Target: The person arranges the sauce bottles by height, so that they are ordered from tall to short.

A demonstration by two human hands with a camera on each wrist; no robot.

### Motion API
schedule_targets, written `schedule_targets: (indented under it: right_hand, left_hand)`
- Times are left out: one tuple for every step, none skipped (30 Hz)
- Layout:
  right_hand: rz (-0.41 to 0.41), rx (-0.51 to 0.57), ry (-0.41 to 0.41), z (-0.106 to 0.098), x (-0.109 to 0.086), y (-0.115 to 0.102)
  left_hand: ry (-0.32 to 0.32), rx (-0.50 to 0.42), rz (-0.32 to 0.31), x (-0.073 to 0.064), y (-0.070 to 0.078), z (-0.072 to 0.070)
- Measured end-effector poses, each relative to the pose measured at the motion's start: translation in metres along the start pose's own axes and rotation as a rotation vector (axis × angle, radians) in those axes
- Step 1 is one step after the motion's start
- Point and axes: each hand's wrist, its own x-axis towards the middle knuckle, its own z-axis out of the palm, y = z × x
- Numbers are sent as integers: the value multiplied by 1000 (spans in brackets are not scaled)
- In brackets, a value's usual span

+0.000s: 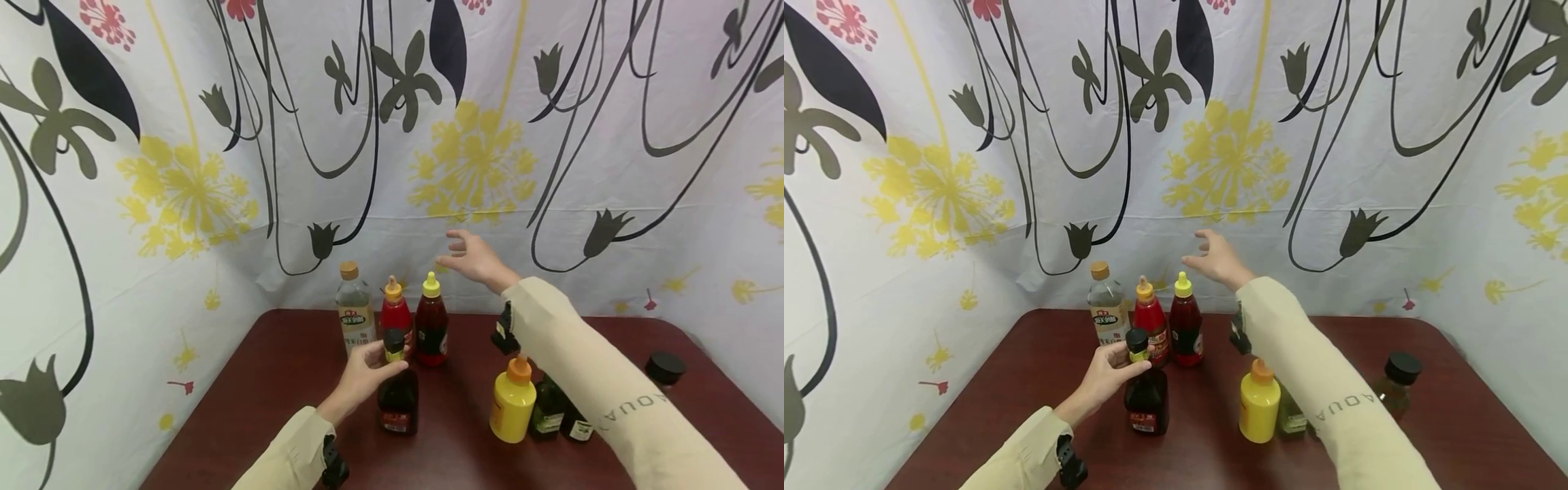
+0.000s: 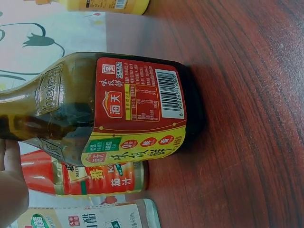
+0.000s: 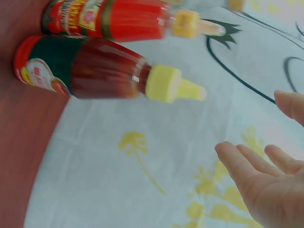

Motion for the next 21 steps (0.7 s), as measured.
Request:
schedule_targets:
  right_hand:
    - [-6, 2, -5, -5, -2, -2]
    - [-12, 0, -7, -11, -6, -3]
    - [-16, -4, -10, -16, -8, -4]
    - [-23, -9, -11, -21, -11, -5]
    - [-30, -19, -13, -26, -15, -5]
    - [-37, -31, -14, -31, -18, -4]
    - [-44, -42, -16, -35, -21, -3]
    - [-51, -51, -17, -40, -25, -1]
    - [-57, -61, -19, -45, -29, 1]
    - [-61, -69, -21, -49, -33, 4]
    - [-65, -77, -23, -54, -38, 7]
    - [-65, -84, -23, -59, -42, 10]
    - [-65, -93, -22, -64, -47, 13]
    - [-65, -106, -19, -69, -52, 16]
    - [-63, -123, -16, -74, -57, 20]
    - [-60, -137, -12, -80, -62, 23]
    - [-60, -151, -5, -86, -67, 26]
    - [-65, -161, 2, -91, -72, 30]
    - [-64, -168, 14, -97, -78, 34]
    - [-59, -175, 26, -104, -84, 39]
    - [-64, -183, 34, -110, -91, 45]
  left_hand:
    - [1, -1, -3, 0, 0, 0]
    - [1, -2, -5, 0, 1, 0]
    - [1, -5, -8, -1, 2, 0]
    - [2, -7, -11, -1, 4, 0]
    - [1, -5, -10, -2, 6, 1]
    - [2, -1, -9, -4, 10, 1]
    - [6, 4, -14, -5, 13, 2]
    - [9, 10, -18, -6, 16, 2]
    - [13, 15, -25, -7, 20, 3]
    - [15, 21, -25, -8, 23, 3]
    - [17, 28, -26, -9, 26, 4]
    - [19, 30, -31, -10, 27, 4]
    - [19, 27, -34, -10, 29, 5]
    - [17, 23, -36, -10, 29, 5]
    - [16, 23, -33, -10, 30, 5]
    - [17, 21, -29, -10, 30, 5]
    - [20, 20, -29, -10, 30, 5]
    - [21, 21, -27, -10, 30, 5]
    - [21, 21, -29, -10, 30, 5]
    - [21, 24, -31, -10, 31, 5]
    - [19, 28, -30, -9, 31, 5]
